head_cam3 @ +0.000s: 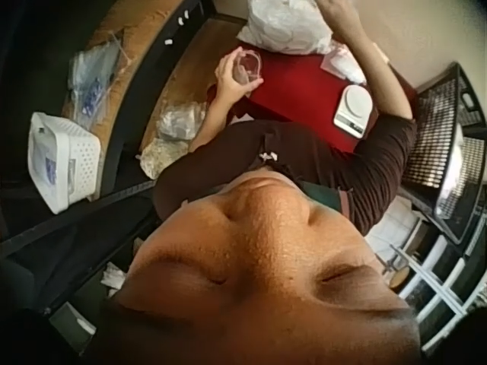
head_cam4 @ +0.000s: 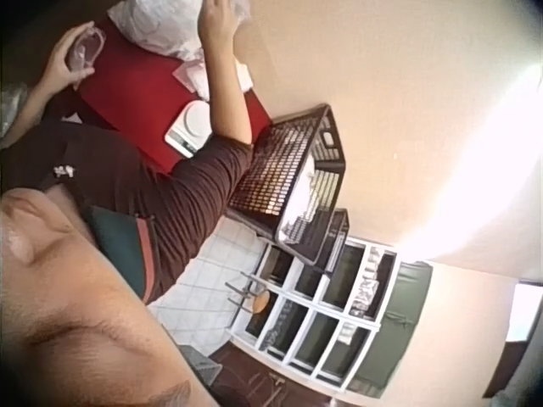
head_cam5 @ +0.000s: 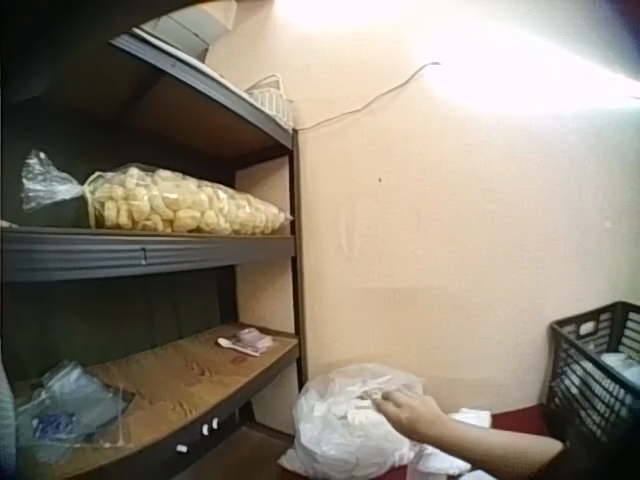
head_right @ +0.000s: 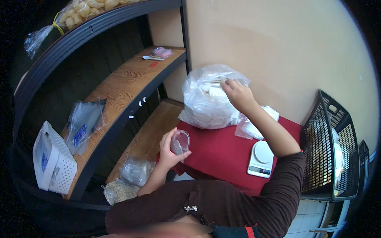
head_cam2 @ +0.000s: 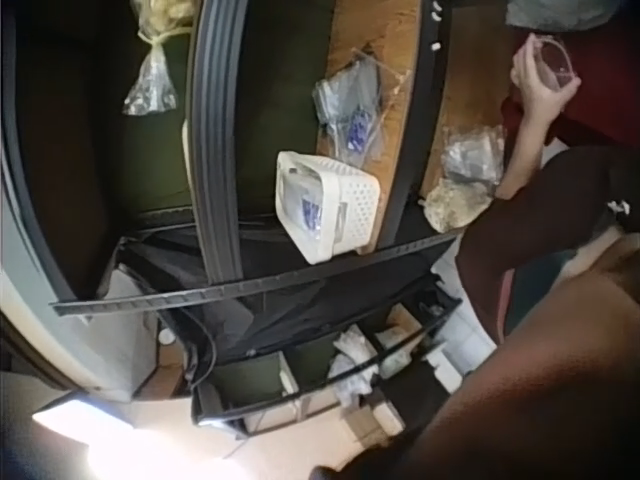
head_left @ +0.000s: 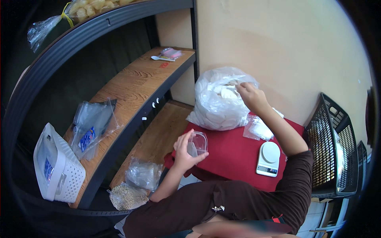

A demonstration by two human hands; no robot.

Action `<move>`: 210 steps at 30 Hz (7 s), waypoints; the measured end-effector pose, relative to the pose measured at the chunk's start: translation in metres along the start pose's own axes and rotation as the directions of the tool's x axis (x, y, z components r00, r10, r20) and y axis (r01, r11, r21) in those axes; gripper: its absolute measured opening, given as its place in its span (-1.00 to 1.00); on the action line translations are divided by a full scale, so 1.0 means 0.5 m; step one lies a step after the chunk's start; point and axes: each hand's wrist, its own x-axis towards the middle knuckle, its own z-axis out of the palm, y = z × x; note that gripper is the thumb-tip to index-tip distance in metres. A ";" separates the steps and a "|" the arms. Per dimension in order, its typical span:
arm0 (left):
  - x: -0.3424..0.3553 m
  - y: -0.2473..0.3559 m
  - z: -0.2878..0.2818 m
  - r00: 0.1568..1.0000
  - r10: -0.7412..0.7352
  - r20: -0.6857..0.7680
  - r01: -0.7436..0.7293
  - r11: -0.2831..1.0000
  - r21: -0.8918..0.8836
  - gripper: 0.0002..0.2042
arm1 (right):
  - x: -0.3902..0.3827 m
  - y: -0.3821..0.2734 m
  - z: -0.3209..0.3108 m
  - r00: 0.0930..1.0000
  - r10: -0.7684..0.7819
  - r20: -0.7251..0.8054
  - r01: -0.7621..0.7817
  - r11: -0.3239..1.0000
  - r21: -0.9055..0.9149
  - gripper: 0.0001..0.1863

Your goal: Weighing and packaging white disc-shaped wafers into small plastic bags.

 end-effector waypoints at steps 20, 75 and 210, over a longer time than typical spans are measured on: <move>0.108 0.188 0.192 0.981 0.195 0.001 -0.194 0.970 0.147 0.04 | -0.166 -0.225 -0.205 0.590 0.807 -0.008 -0.469 0.351 0.810 -0.71; 0.000 -0.089 0.007 0.995 0.037 0.089 -0.032 0.998 -0.049 -0.11 | 0.079 0.046 0.065 0.908 0.266 0.324 -0.335 0.925 0.181 -0.74; 0.105 0.253 0.608 0.536 0.601 0.593 -0.293 0.791 -0.537 -0.20 | -1.056 -0.188 -0.135 -0.249 0.854 0.458 0.448 -0.317 0.836 -0.76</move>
